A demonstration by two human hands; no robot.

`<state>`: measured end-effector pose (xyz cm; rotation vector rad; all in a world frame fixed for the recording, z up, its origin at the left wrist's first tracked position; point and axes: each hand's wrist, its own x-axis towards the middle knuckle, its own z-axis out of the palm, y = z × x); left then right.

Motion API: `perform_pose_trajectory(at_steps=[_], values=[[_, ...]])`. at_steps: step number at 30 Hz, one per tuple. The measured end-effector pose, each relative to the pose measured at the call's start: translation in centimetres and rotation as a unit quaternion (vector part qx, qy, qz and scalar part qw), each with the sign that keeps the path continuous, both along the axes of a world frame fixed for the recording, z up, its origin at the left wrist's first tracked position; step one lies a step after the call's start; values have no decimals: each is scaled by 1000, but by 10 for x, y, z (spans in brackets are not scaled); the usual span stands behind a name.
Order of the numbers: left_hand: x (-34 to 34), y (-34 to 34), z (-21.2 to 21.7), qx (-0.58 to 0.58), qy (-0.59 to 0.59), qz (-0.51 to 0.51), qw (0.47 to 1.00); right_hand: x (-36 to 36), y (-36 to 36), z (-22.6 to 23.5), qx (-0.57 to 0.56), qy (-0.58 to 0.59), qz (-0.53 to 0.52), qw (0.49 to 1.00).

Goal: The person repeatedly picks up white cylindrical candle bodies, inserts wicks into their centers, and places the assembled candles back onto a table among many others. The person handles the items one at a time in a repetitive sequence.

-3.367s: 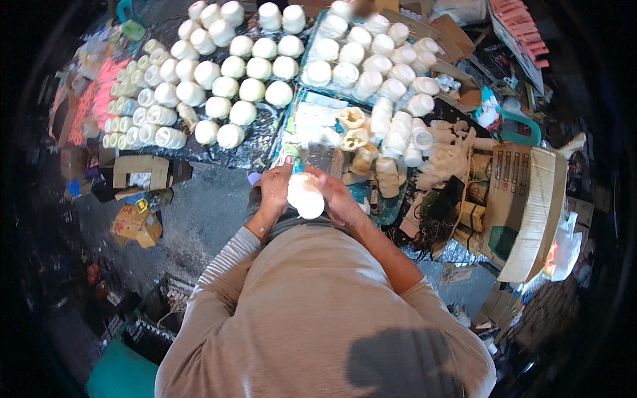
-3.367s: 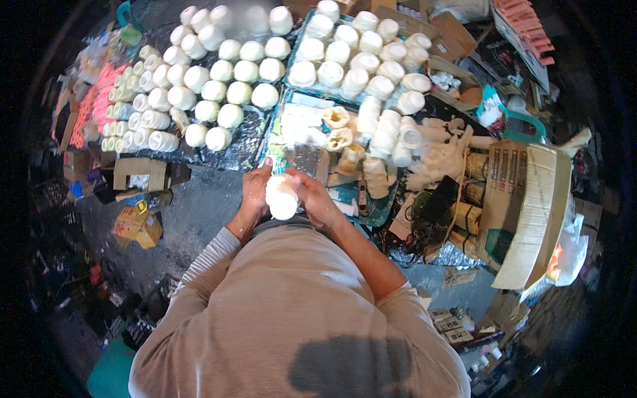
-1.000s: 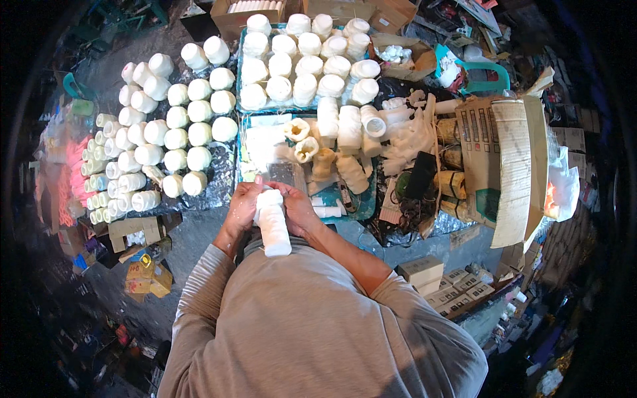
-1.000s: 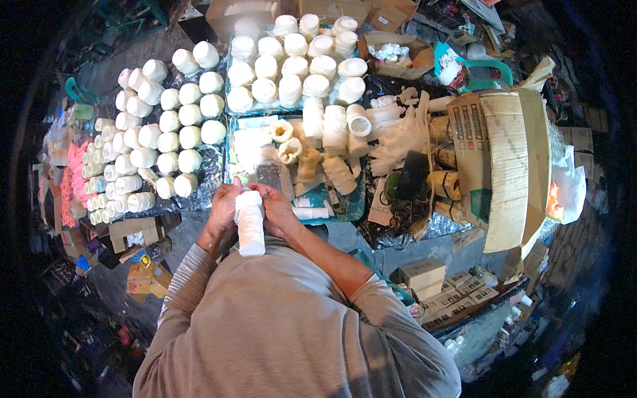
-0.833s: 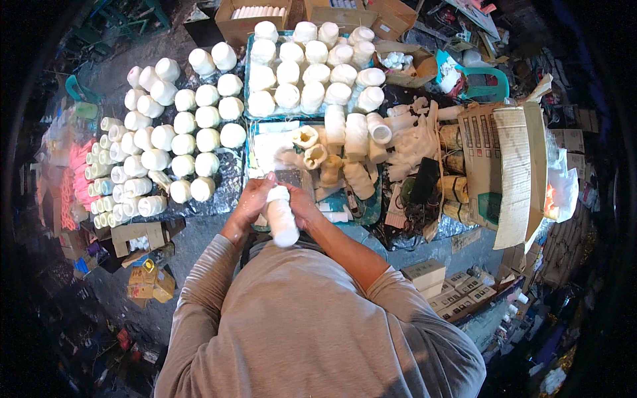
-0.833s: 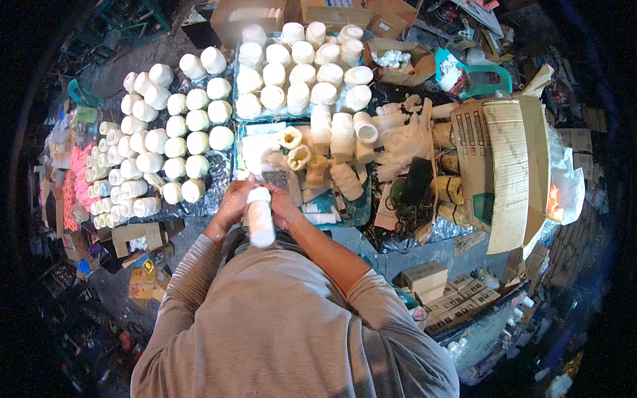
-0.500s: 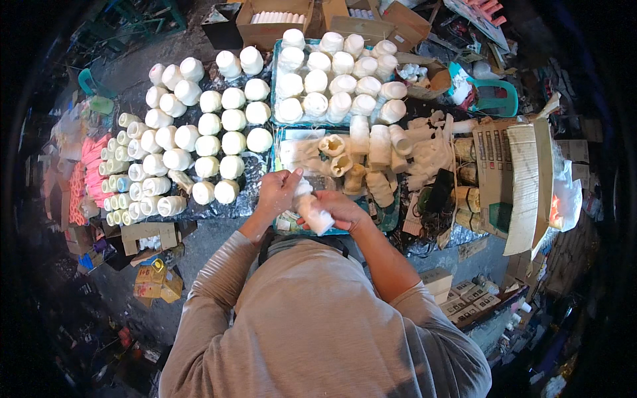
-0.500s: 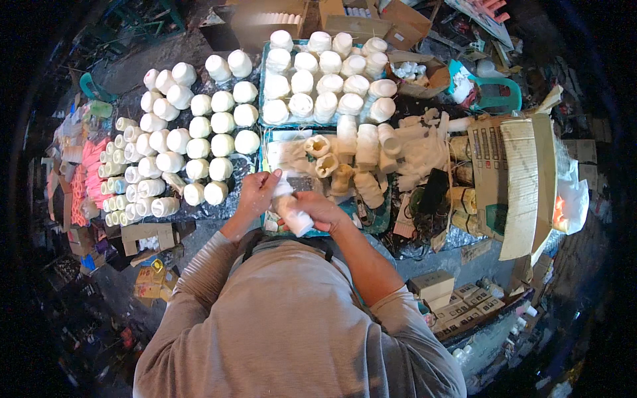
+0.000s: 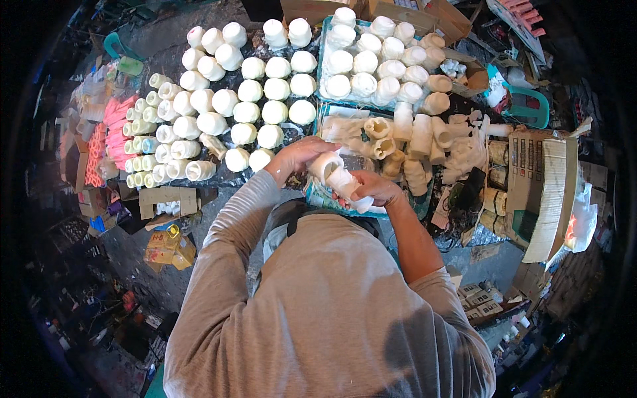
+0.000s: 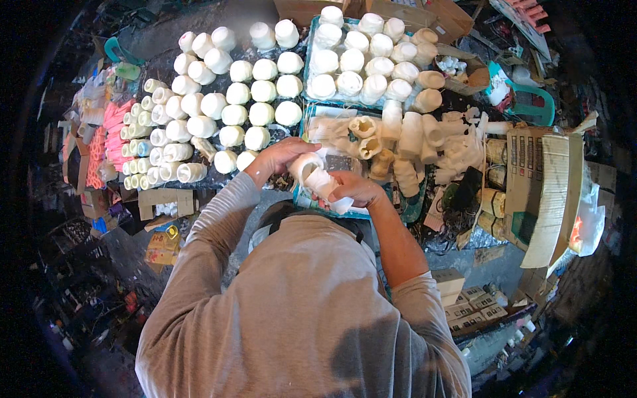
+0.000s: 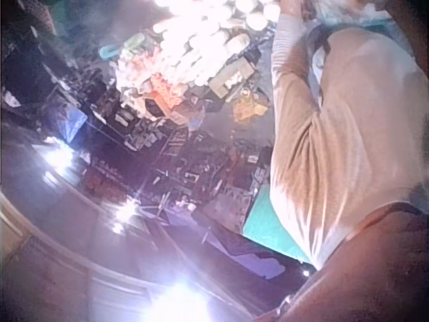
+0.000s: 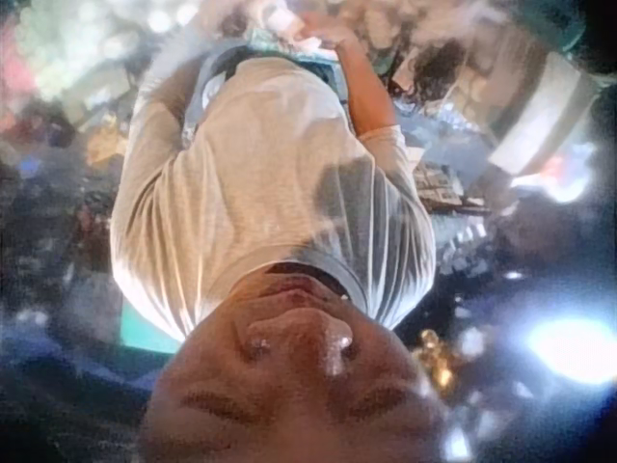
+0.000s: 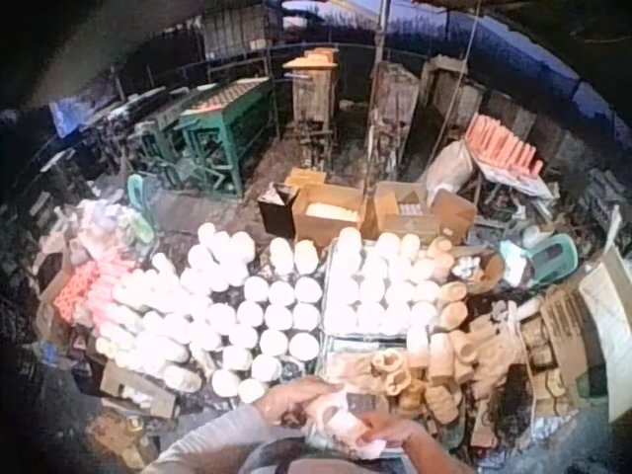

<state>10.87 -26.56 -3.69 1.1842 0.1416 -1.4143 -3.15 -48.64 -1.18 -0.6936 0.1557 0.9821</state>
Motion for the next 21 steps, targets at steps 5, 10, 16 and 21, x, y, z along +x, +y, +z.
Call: perform_pose_trajectory(at_steps=[5, 10, 16, 21], values=[[-6, -17, -30, 169, -171, 182, 953, 0, -8, -8, -196, -95, -53, 975], [-26, 5, -42, -58, -187, 302, 933, -21, -16, 9, -210, -113, -190, 952], [-48, 31, -42, -84, -195, 111, 971, -55, -44, 106, -142, -55, -409, 900], [-68, 33, -27, -8, -160, 102, 982, -117, -162, 278, -370, -236, -547, 713]])
